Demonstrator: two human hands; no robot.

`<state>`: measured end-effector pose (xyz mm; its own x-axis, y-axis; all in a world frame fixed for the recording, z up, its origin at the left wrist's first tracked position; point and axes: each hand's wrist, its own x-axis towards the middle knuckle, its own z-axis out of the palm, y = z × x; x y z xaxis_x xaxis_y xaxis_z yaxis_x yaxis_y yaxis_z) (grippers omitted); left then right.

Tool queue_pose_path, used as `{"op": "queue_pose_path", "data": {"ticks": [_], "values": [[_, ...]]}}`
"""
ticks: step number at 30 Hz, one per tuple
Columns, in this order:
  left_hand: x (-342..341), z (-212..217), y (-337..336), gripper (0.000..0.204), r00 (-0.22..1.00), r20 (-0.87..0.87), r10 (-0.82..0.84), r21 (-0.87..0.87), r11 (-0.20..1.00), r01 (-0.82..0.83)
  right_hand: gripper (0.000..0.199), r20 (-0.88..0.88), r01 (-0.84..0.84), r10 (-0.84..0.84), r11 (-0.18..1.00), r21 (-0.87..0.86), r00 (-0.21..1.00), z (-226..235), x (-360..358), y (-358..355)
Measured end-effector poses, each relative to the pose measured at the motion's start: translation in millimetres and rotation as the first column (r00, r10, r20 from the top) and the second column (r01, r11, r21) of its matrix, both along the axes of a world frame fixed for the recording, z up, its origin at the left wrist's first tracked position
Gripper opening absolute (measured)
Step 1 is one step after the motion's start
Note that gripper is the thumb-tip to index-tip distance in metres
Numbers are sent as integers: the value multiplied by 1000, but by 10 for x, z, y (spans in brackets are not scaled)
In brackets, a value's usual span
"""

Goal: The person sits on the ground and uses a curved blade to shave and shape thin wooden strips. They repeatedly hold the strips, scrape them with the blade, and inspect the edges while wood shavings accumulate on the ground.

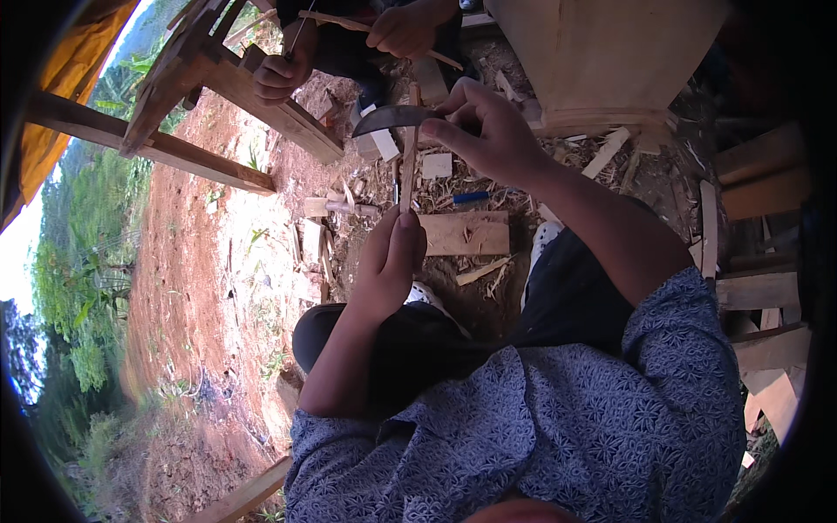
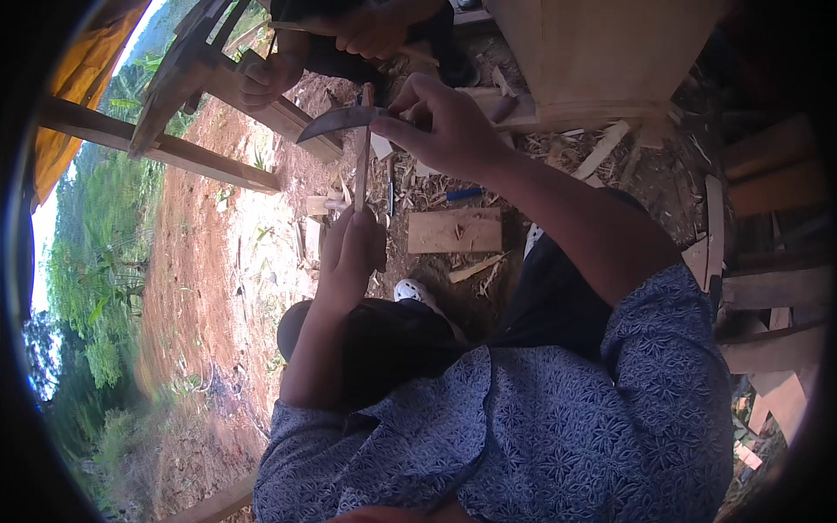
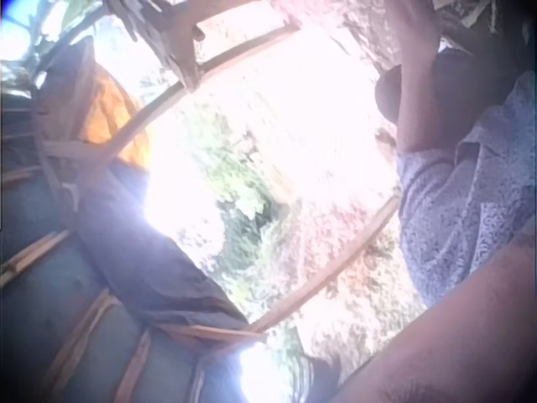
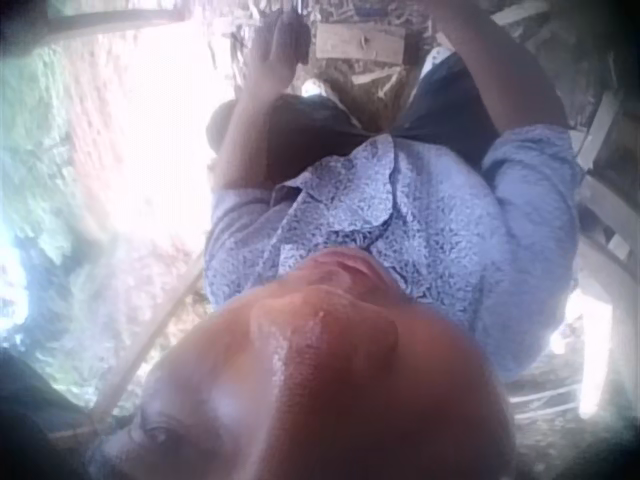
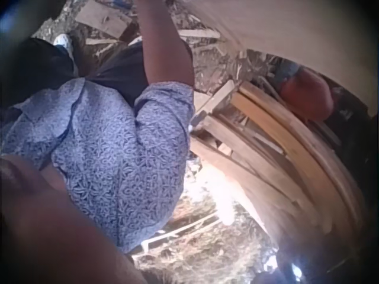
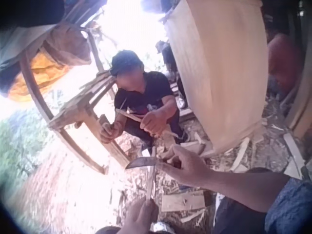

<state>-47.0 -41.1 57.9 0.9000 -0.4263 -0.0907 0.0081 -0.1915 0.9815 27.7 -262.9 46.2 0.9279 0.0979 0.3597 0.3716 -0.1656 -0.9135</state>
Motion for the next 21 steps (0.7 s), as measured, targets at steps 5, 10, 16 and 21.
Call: {"op": "queue_pose_path", "data": {"ticks": [5,10,16,21], "values": [[-118,112,18,34,1000,-10,-10,-58,998,10,29,345,75,-59,997,-33,937,50,-3,-87],[-382,332,131,39,959,192,-207,-88,970,227,30,164,460,-541,811,362,825,438,283,-1194],[-216,140,102,43,997,67,-45,-99,994,51,45,-60,442,-480,742,504,875,350,87,-1313],[-214,136,-32,39,995,98,-18,74,997,10,50,-182,11,104,842,539,978,310,-104,-684]]}}
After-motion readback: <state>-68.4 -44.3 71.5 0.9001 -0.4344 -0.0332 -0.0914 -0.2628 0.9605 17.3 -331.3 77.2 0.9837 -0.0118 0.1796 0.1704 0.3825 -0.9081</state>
